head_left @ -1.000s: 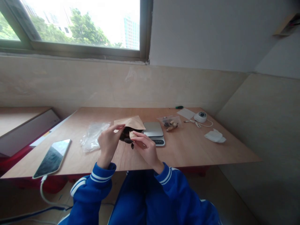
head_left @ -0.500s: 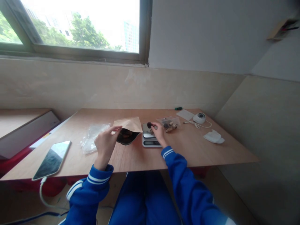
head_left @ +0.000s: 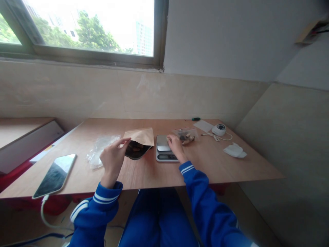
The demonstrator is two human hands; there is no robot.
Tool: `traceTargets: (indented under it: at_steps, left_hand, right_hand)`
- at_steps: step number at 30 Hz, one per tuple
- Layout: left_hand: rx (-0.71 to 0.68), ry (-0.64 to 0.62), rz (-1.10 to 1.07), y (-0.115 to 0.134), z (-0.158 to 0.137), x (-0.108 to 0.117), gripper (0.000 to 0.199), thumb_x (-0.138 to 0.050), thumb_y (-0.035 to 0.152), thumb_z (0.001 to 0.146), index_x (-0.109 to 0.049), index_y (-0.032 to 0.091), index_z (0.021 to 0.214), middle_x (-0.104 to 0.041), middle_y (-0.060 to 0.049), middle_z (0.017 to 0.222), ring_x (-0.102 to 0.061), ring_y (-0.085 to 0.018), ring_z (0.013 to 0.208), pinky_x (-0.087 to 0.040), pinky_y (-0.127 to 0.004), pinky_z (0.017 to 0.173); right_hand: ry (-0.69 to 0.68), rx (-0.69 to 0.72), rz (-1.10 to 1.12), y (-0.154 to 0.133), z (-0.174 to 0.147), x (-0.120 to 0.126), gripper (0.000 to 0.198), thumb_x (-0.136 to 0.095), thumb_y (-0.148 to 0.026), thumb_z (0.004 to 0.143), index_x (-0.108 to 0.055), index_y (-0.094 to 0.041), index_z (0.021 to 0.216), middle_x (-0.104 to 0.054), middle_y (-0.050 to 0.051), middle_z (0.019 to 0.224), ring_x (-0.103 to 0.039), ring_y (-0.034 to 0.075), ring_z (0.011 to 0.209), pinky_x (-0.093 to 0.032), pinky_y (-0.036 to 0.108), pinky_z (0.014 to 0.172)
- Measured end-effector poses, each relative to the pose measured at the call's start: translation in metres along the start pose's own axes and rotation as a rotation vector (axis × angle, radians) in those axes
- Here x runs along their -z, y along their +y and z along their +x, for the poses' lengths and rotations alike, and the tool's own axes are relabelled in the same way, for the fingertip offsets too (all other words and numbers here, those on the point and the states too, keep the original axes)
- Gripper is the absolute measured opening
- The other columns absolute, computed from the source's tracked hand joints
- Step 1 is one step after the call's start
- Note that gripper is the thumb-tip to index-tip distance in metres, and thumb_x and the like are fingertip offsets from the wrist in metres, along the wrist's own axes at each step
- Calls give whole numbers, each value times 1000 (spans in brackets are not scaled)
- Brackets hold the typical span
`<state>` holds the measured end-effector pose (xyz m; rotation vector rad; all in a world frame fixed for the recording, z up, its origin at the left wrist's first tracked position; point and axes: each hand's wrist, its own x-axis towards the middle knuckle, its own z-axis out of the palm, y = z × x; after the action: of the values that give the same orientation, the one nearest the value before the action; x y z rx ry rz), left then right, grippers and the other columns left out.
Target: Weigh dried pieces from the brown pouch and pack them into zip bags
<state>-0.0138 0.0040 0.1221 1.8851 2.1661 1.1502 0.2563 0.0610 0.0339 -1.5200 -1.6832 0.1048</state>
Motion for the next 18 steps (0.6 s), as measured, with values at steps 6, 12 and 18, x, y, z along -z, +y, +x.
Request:
traceTargets:
  at_steps: [6,12,18]
  left_hand:
    - [57,43,-6,0,4,2,26,-60,50,80,-74,36,98,-72,2,74,-62,-18,66,-32,-25,55]
    - [77,45,-35,-4,2,4,27,-59,50,81,-74,35,98,-71,1,73,-61,-18,64,-32,-25,55]
    - [88,29,-47,-9,0,9,27,-59,49,80,-74,35,97,-70,2,70,-62,-18,66,-32,-25,54]
  right_hand:
    - [-177,209,-212,-34,-7,-19,28,-45,-14,90,-66,-12,109,-59,14,128,-47,26,126,-33,42,109]
    - [-324,252,-446,-68,-15,-57,44,-47,-17,90,-50,-7,132,-51,23,135,-37,33,131,-23,55,109]
    - [-347,283,-470,-79,-18,-61,44,-37,-2,88,-57,-11,127,-57,20,128,-43,30,123,-25,50,104]
